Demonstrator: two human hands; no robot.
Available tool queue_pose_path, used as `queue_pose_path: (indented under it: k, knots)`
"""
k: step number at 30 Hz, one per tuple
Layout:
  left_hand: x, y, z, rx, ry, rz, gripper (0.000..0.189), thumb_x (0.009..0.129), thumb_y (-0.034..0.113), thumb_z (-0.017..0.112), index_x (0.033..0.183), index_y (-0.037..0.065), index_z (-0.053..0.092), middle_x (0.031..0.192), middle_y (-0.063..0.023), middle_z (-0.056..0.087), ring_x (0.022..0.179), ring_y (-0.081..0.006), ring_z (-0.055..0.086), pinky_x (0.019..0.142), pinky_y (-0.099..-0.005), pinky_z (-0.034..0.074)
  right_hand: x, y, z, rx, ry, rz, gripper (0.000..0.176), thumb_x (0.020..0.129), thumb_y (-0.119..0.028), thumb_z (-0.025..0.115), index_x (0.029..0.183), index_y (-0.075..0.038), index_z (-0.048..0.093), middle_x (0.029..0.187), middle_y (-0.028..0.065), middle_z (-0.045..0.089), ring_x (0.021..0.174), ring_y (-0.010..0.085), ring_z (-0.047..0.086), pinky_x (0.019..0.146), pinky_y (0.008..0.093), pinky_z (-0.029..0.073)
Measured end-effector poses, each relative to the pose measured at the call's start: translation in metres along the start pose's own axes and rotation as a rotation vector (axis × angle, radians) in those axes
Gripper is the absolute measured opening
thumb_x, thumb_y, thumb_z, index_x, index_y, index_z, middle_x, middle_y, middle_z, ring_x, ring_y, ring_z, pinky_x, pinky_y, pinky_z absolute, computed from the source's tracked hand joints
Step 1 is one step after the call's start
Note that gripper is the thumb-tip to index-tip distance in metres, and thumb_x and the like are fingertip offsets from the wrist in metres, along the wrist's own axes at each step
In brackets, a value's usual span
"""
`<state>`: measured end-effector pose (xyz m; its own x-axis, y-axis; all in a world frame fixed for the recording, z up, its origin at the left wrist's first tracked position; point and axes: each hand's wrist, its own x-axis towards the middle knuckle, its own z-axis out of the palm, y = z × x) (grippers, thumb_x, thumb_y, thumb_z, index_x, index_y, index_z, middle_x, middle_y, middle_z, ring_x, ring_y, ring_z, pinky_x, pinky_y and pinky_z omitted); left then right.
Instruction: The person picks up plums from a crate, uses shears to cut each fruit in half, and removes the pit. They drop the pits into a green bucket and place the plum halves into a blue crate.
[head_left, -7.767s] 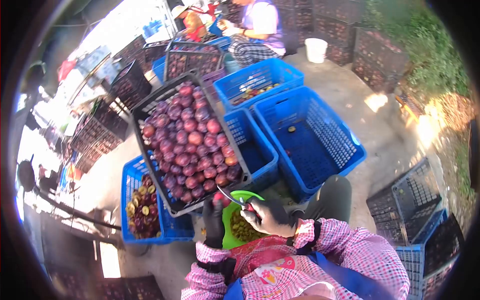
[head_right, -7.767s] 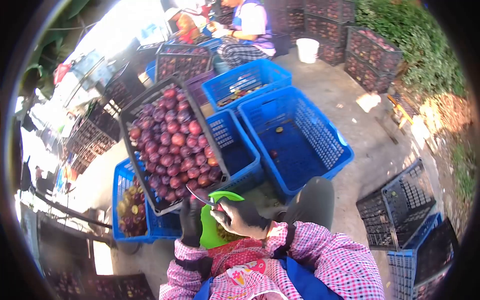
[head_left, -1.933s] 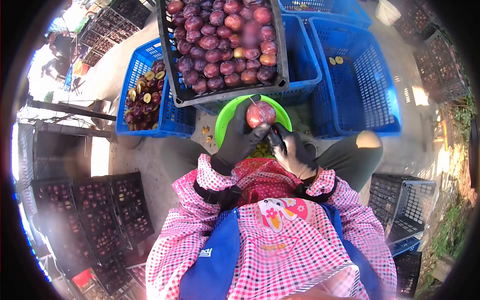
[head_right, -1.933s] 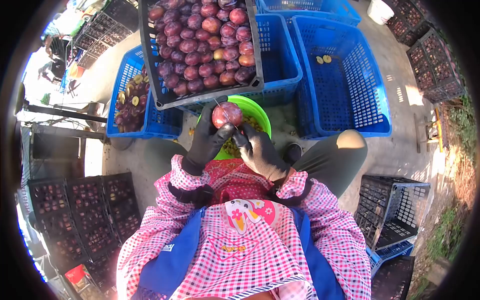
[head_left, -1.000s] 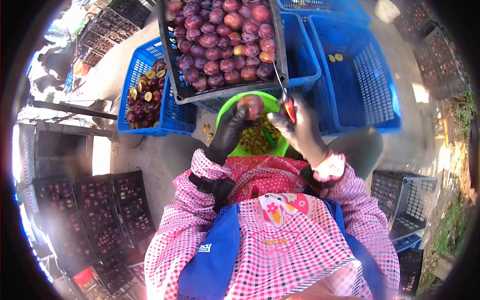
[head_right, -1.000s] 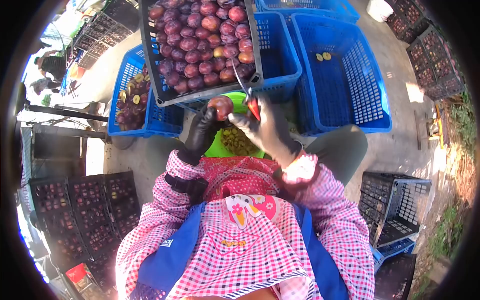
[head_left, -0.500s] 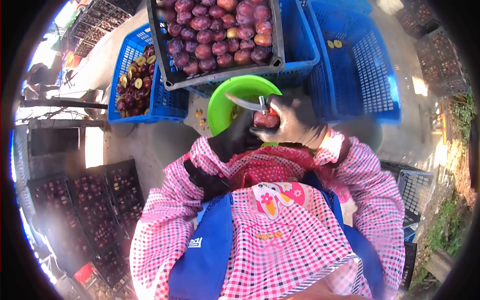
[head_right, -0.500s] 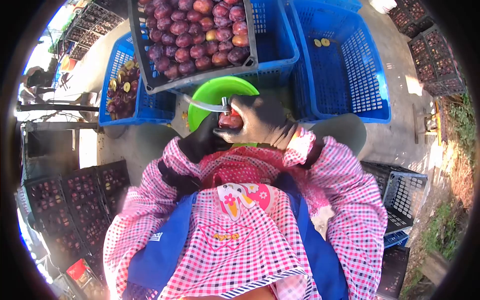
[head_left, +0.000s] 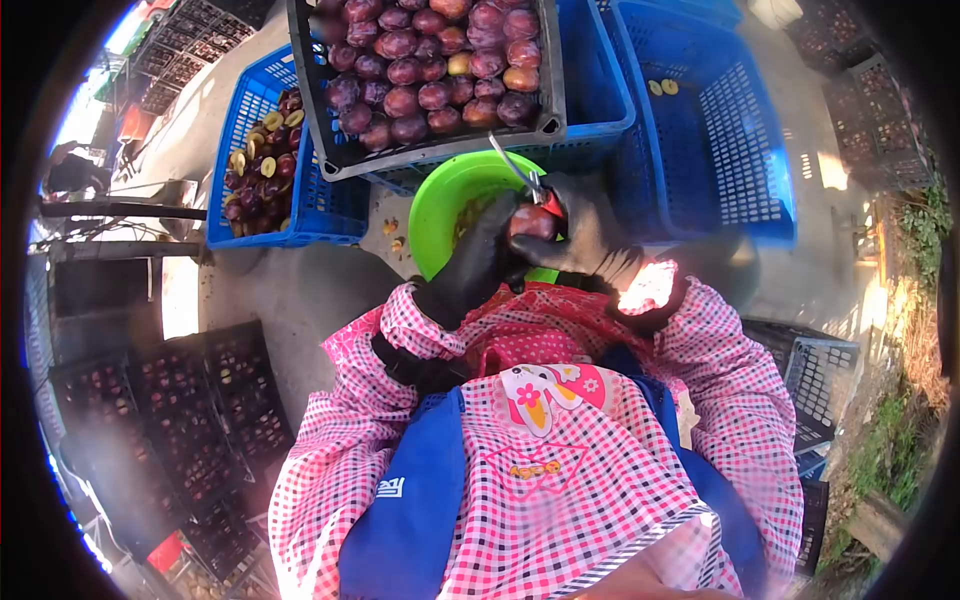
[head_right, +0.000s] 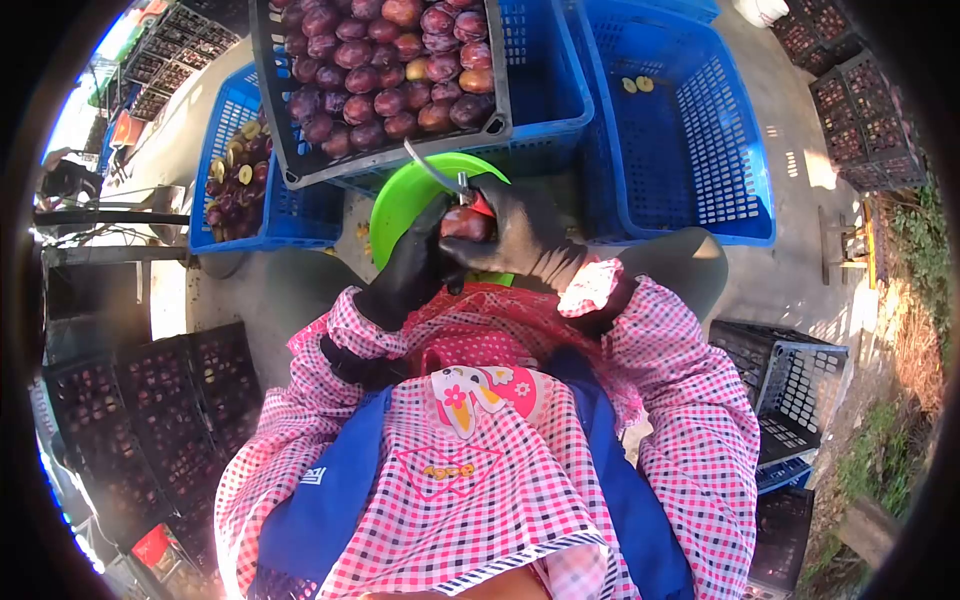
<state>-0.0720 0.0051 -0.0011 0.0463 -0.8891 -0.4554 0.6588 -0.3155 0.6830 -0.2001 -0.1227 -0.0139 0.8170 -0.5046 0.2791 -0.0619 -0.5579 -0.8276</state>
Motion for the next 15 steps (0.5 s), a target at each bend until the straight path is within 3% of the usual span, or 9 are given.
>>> queue_pose_path:
  k: [2,3,4,7,9,11,13,14,15]
  knots:
    - [0.001,-0.007,0.002,0.017,0.061,0.029,0.049,0.099,0.053,0.033,0.111,0.012,0.057,0.083,-0.0017,0.059,0.064,-0.0108,0.053,0.052,-0.0244,0.040,0.004,0.002,0.020,0.072,0.175,0.039,0.053,0.067,-0.035,0.083,0.103,-0.004,0.061,0.080,0.0107,0.067,0.076,0.0266,0.068,0.072,0.0368,0.052]
    - [0.006,-0.016,0.002,0.059,0.116,0.184,0.047,0.100,0.051,0.033,0.112,0.011,0.056,0.085,-0.0029,0.060,0.066,-0.0120,0.055,0.054,-0.0250,0.043,0.004,0.002,0.026,0.072,0.170,0.035,0.053,0.067,-0.035,0.083,0.103,-0.004,0.061,0.080,0.0107,0.067,0.076,0.0266,0.068,0.072,0.0368,0.052]
    - [0.009,-0.022,0.001,0.103,0.170,0.337,0.046,0.101,0.048,0.034,0.113,0.010,0.056,0.087,-0.0041,0.061,0.067,-0.0132,0.056,0.055,-0.0255,0.045,0.004,-0.004,0.029,0.108,0.231,0.111,0.052,0.067,-0.034,0.083,0.102,-0.004,0.061,0.081,0.0110,0.067,0.077,0.0258,0.068,0.072,0.0368,0.052]
    - [0.014,-0.028,-0.006,-0.021,0.082,0.459,0.043,0.102,0.043,0.035,0.114,0.007,0.055,0.092,-0.0064,0.061,0.070,-0.0147,0.058,0.059,-0.0265,0.048,0.008,-0.010,0.033,0.049,0.366,0.162,0.040,0.074,-0.036,0.078,0.097,-0.007,0.061,0.076,0.0066,0.064,0.068,0.0199,0.064,0.066,0.0340,0.050]
    - [0.011,-0.024,-0.011,-0.123,-0.008,0.448,0.043,0.102,0.042,0.034,0.115,0.006,0.055,0.095,-0.0074,0.061,0.072,-0.0160,0.060,0.063,-0.0283,0.051,0.016,0.007,0.030,0.963,0.494,0.586,0.030,0.083,-0.040,0.069,0.092,-0.013,0.060,0.069,0.0002,0.057,0.058,0.0145,0.056,0.057,0.0287,0.045]
    - [0.009,-0.020,-0.018,-0.227,-0.092,0.441,0.044,0.103,0.042,0.033,0.116,0.006,0.054,0.097,-0.0085,0.062,0.074,-0.0172,0.061,0.066,-0.0300,0.053,0.011,0.012,0.008,1.418,0.244,0.670,0.031,0.091,-0.044,0.055,0.094,-0.013,0.060,0.072,-0.0026,0.056,0.056,0.0113,0.052,0.050,0.0244,0.041]
    - [0.013,-0.020,-0.027,-0.159,-0.002,0.466,0.040,0.102,0.033,0.040,0.125,0.002,0.050,0.111,-0.0105,0.062,0.095,-0.0256,0.064,0.086,-0.0367,0.051,0.010,0.011,0.015,1.242,0.353,0.558,0.036,0.089,-0.044,0.060,0.100,-0.010,0.062,0.077,0.0003,0.061,0.061,0.0101,0.057,0.054,0.0235,0.045]
    - [0.003,-0.005,-0.004,-0.334,0.012,0.413,0.042,0.092,0.025,0.061,0.126,0.003,0.050,0.107,-0.0113,0.064,0.100,-0.0268,0.064,0.091,-0.0395,0.050,0.013,-0.002,0.012,0.924,0.328,0.494,0.039,0.088,-0.045,0.063,0.101,-0.008,0.062,0.081,0.0021,0.063,0.067,0.0105,0.059,0.059,0.0237,0.047]
    - [0.004,-0.008,-0.008,-0.333,0.011,0.412,0.042,0.092,0.025,0.061,0.126,0.003,0.050,0.107,-0.0113,0.064,0.100,-0.0268,0.064,0.091,-0.0395,0.050,0.014,-0.014,0.008,0.607,0.301,0.426,0.043,0.086,-0.045,0.066,0.103,-0.005,0.062,0.086,0.0039,0.065,0.072,0.0109,0.061,0.065,0.0239,0.048]
